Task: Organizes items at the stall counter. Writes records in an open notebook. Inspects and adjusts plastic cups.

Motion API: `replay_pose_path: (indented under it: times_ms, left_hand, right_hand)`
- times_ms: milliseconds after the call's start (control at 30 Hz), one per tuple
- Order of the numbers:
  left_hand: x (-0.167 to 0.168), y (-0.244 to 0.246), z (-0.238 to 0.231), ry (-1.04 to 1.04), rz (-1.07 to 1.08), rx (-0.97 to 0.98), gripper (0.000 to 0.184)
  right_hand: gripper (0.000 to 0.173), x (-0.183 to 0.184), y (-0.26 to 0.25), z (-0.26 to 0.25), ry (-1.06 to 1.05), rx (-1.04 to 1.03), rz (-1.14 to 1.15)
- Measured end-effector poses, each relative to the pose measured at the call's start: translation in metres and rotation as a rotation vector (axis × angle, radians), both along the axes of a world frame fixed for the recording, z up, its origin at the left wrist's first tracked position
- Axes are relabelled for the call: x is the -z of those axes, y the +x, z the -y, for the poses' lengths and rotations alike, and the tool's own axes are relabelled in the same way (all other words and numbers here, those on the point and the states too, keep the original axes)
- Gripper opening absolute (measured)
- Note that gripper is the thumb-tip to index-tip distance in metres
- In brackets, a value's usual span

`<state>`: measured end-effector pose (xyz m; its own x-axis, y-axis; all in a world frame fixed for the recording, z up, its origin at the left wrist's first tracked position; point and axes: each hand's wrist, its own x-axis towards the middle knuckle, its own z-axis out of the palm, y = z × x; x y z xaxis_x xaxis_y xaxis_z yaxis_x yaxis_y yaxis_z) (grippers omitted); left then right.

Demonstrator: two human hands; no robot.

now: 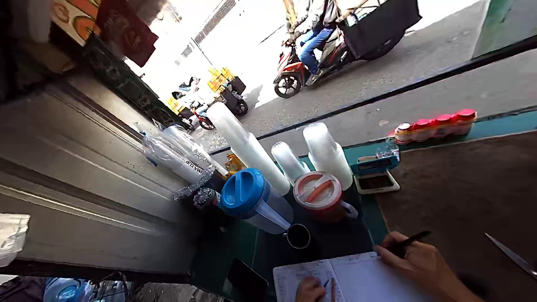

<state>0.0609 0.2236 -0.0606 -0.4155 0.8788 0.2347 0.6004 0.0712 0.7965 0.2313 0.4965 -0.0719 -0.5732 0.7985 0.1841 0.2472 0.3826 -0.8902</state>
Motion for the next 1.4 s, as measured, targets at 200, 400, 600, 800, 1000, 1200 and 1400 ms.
replay_pose_path:
  times_ms: [200, 400, 600, 800, 1000, 1200, 1400]
  left_hand:
    - [-0.002, 0.001, 0.004, -0.021, -0.011, 0.030, 0.075]
    - [0.005, 0.003, 0.006, 0.012, 0.024, 0.008, 0.076]
    - [0.008, 0.003, 0.008, 0.023, 0.020, 0.009, 0.075]
    - [0.006, 0.003, 0.007, 0.017, 0.014, 0.004, 0.077]
    - [0.005, 0.002, 0.006, 0.024, 0.011, 0.017, 0.076]
    - [0.005, 0.003, 0.006, 0.018, 0.019, 0.020, 0.076]
    - [0.005, 0.003, 0.006, 0.018, 0.020, 0.022, 0.076]
  right_hand:
    - [0.017, -0.012, 0.007, 0.003, -0.154, -0.008, 0.019]
    - [0.018, -0.003, 0.010, 0.004, -0.183, -0.020, -0.010]
    - [0.017, -0.001, 0.010, 0.005, -0.123, -0.020, -0.006]
    - [0.013, -0.003, 0.008, 0.007, -0.123, -0.014, -0.027]
    - [0.013, -0.006, 0.011, 0.007, -0.191, 0.023, -0.075]
    - [0.012, -0.009, 0.012, 0.010, -0.097, 0.008, 0.006]
    - [0.011, -0.010, 0.014, 0.009, -0.192, 0.032, -0.045]
